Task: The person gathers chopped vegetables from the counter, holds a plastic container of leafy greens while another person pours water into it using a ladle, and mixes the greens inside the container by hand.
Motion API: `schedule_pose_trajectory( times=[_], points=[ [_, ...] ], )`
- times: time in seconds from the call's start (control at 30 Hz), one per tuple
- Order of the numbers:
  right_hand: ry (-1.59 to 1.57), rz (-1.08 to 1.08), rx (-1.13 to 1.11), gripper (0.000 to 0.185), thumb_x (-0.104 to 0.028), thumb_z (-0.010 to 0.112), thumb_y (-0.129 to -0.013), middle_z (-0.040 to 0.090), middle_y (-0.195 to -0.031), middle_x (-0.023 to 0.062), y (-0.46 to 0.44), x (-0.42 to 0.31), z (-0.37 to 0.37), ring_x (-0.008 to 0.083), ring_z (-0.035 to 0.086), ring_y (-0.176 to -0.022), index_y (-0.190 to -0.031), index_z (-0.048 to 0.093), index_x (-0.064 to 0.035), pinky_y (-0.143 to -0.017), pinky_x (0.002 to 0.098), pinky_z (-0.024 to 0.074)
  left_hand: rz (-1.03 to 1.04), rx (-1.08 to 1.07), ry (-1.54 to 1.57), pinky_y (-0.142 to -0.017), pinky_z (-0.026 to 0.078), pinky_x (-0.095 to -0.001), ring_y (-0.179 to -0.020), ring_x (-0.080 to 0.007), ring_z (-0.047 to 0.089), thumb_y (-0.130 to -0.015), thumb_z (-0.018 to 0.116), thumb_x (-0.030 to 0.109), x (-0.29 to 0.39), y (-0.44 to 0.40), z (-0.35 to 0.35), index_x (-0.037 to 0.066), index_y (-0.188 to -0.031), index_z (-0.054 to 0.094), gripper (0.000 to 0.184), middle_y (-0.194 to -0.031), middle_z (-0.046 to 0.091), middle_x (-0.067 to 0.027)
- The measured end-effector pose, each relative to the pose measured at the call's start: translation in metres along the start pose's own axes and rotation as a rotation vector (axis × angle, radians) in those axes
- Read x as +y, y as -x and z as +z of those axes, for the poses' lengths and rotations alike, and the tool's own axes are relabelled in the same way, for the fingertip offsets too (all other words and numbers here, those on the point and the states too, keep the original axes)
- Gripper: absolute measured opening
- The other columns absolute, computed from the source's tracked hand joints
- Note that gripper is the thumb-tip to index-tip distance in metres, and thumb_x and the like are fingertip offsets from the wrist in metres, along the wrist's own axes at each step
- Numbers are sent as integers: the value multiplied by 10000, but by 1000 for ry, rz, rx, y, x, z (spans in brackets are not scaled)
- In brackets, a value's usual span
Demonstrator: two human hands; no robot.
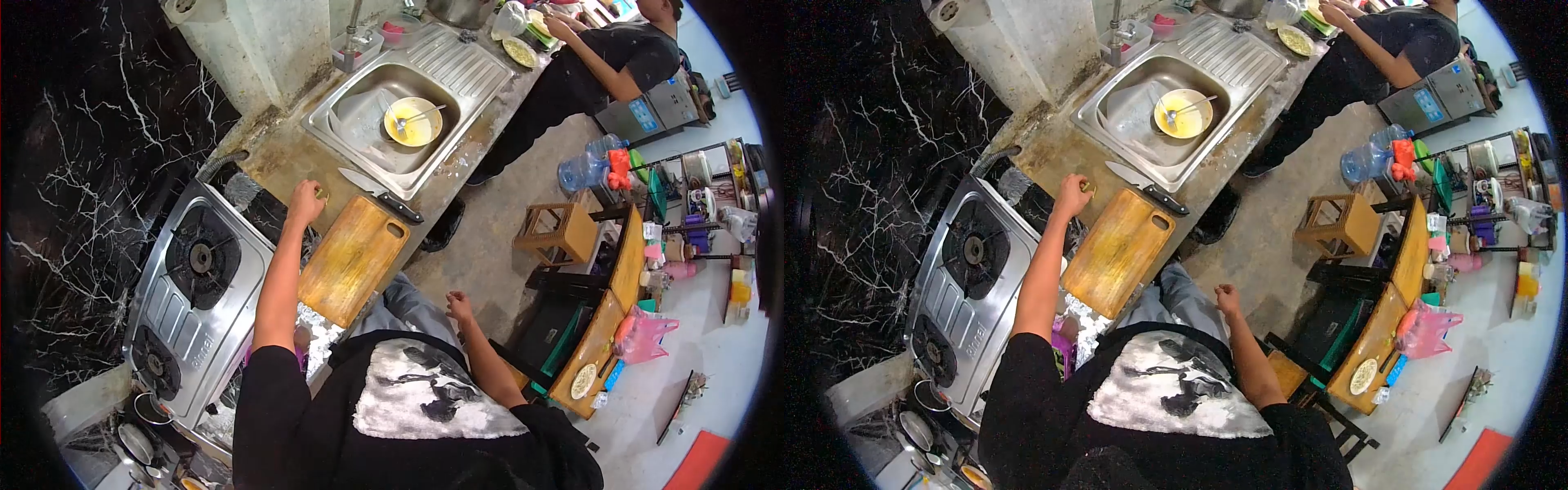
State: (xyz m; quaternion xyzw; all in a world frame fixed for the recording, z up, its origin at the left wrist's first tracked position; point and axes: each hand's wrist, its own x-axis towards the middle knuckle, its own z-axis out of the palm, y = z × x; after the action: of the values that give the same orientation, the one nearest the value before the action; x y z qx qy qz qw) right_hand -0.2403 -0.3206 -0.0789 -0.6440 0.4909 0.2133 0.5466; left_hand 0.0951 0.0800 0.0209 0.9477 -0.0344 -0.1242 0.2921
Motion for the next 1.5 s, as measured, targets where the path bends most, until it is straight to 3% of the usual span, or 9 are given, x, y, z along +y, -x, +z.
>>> schedule_pose_trajectory(
  times=[0.17,0.3,0.33,0.43,0.6,0.93,1.17,1.33,1.5],
  points=[
    [110,-86,-14,454,-273,634,-951,579,-1323,171,14,-11,8,327,589,-1156,-1325,556,-29,-886,446,538,-75,-152,44,-970,484,-436,-1105,-367,587,-719,818,122,8,1,1,6,-1135,673,455,-1096,635,-193],
    [231,-169,-13,469,-264,646,-918,579,-1360,224,0,-1,13,365,607,-1167,-1298,594,6,-866,414,537,50,88,-70,-901,516,-428,-1026,-326,607,-766,805,135,11,15,9,2,-1149,688,422,-1051,616,-157],
    [229,-169,-14,469,-264,646,-918,579,-1360,224,-3,-1,14,365,607,-1167,-1298,594,6,-866,414,537,118,274,-103,-878,525,-432,-992,-327,619,-771,804,138,10,18,12,14,-1142,698,406,-1018,624,-155],
    [224,-207,-11,480,-275,643,-924,612,-1311,208,-2,0,18,343,616,-1145,-1313,581,-2,-848,418,541,22,290,-102,-854,529,-442,-992,-322,615,-794,787,152,3,18,18,24,-1082,725,322,-1036,622,-138],
    [100,-133,-73,456,-297,632,-960,611,-1244,116,12,-24,27,266,593,-1093,-1334,552,-49,-839,444,551,-46,111,-33,-896,517,-427,-1100,-322,579,-823,758,153,6,16,14,27,-1010,745,226,-1126,605,-131],
    [39,-161,-101,467,-287,611,-975,597,-1264,129,22,-46,34,270,584,-1116,-1369,519,-52,-910,444,536,77,220,-64,-890,514,-435,-1062,-344,595,-833,681,55,7,24,14,21,-983,727,161,-1090,630,-156],
    [161,-228,-55,454,-279,626,-959,595,-1284,144,-16,-10,30,272,597,-1096,-1335,540,-39,-825,415,557,186,220,-111,-873,512,-444,-1003,-363,621,-828,609,7,4,17,21,22,-957,709,164,-1020,659,-159],
    [276,-229,43,431,-271,639,-943,602,-1280,155,-32,24,20,274,606,-1081,-1305,571,-46,-775,398,559,207,231,-160,-878,509,-467,-1012,-375,621,-829,581,-24,-1,17,25,23,-1087,668,276,-1042,660,-171],
    [420,-133,78,527,-275,667,-912,565,-1359,238,-5,19,5,371,579,-1219,-1358,519,-37,-969,431,493,152,173,-191,-891,510,-476,-1035,-402,615,-824,587,-43,11,16,21,52,-1323,534,511,-1117,627,-216]
  ],
)
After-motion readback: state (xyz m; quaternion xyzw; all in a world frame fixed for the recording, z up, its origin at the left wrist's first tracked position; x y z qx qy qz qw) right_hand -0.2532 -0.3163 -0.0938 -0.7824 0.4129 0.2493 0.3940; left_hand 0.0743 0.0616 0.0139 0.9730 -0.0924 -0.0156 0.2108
